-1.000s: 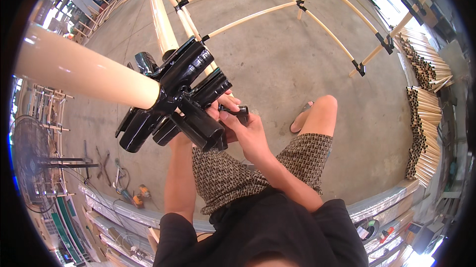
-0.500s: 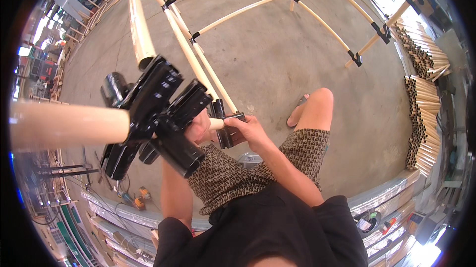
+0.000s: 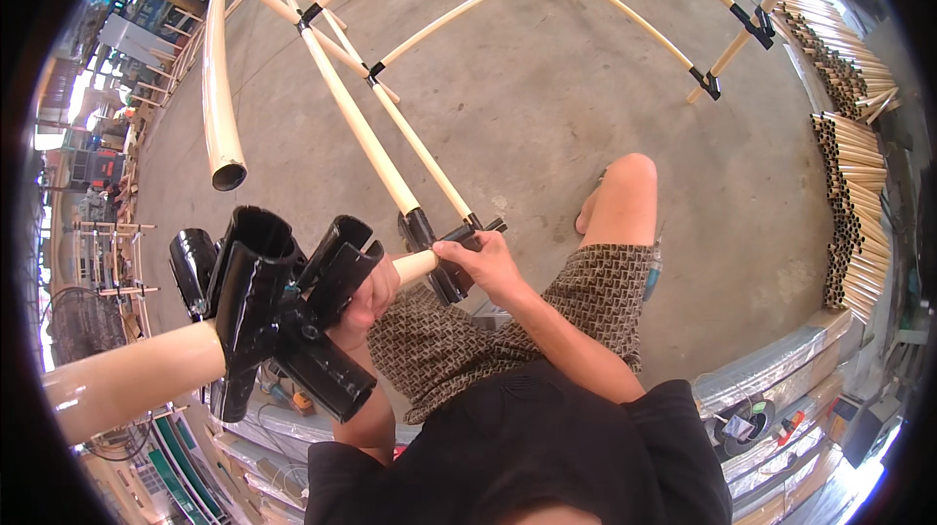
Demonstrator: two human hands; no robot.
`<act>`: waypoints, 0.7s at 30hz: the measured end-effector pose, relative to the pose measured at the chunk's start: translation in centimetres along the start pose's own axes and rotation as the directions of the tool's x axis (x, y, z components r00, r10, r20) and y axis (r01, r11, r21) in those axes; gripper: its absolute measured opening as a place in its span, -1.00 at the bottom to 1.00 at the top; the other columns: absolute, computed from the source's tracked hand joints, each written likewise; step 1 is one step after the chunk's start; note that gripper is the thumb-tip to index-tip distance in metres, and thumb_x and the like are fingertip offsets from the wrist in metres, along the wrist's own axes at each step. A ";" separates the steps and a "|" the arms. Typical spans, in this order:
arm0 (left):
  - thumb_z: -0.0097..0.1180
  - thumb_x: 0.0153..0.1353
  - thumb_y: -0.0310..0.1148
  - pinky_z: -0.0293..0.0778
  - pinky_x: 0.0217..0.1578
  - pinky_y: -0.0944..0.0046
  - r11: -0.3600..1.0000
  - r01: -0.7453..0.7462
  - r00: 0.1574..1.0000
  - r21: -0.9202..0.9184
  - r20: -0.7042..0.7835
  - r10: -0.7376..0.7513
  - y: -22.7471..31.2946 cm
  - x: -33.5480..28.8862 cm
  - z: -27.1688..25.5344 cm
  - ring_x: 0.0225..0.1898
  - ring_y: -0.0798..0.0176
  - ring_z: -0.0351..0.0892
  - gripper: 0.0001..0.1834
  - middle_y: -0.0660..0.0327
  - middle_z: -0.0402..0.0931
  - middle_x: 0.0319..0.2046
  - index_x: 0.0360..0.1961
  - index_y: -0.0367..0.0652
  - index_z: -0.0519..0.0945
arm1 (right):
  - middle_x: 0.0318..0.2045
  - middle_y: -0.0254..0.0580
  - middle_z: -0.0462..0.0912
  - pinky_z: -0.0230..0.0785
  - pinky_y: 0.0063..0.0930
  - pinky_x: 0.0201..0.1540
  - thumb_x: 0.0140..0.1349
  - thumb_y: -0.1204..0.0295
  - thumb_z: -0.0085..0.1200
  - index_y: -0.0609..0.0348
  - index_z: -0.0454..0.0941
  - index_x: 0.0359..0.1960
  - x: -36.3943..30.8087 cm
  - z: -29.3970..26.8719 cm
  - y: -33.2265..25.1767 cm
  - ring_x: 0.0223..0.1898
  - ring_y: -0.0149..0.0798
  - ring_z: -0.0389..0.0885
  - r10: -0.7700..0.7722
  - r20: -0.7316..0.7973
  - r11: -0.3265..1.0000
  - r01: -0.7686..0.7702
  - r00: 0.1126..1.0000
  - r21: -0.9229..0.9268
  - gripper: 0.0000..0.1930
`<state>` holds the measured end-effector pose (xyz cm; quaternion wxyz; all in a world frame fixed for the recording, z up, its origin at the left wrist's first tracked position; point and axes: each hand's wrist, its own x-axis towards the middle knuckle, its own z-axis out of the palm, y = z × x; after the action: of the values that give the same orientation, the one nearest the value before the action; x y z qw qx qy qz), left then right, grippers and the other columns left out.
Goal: The person attaches several plastic joint connectors to a long wooden pole and then connects the assembly to a larger structural framework made of similar poles.
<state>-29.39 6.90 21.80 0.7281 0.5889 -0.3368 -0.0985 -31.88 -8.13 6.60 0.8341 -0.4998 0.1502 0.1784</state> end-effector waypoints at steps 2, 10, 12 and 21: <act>0.14 0.30 0.15 0.14 -0.59 0.40 0.999 0.019 0.999 0.034 -0.040 -0.018 0.2 0.4 0.2 -0.66 0.46 0.16 -0.46 0.41 0.19 -0.64 -0.55 -0.01 0.26 | -0.61 -0.35 0.61 0.27 -0.59 -0.65 0.18 0.17 0.35 0.28 0.67 -0.38 0.2 0.0 -0.3 -0.66 -0.52 0.49 -0.007 -0.003 1.000 0.007 1.000 0.001 -0.65; 0.11 0.34 0.13 0.11 -0.63 0.43 1.000 0.009 0.996 -0.002 -0.091 -0.009 -0.6 1.4 0.0 -0.69 0.48 0.13 -0.46 0.40 0.18 -0.66 -0.55 -0.03 0.26 | -0.54 -0.31 0.65 0.39 -0.59 -0.61 0.16 0.16 0.35 0.25 0.66 -0.36 0.8 0.1 -0.3 -0.61 -0.50 0.57 0.053 -0.013 0.996 -0.052 0.998 0.071 -0.66; 0.10 0.34 0.12 0.11 -0.63 0.43 1.000 0.001 0.995 -0.006 -0.101 -0.001 -0.7 1.2 0.0 -0.69 0.48 0.13 -0.46 0.40 0.18 -0.66 -0.55 -0.03 0.27 | -0.51 -0.27 0.68 0.45 -0.57 -0.59 0.16 0.16 0.35 0.26 0.66 -0.33 0.4 -0.1 -0.1 -0.58 -0.48 0.62 0.092 0.012 0.990 -0.093 0.996 0.106 -0.65; 0.11 0.33 0.12 0.10 -0.62 0.43 1.000 -0.017 0.995 0.004 -0.094 0.017 -0.4 0.6 0.1 -0.71 0.49 0.10 -0.48 0.42 0.18 -0.66 -0.53 -0.03 0.28 | -0.48 -0.18 0.68 0.50 -0.54 -0.48 0.09 0.17 0.39 0.33 0.67 -0.29 2.0 -1.1 0.3 -0.52 -0.40 0.65 0.136 0.032 0.991 -0.135 0.990 -0.011 -0.60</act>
<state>-28.87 6.37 21.63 0.7429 0.5913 -0.3072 -0.0637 -30.36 -8.71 4.96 0.8202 -0.4891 0.1692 0.2436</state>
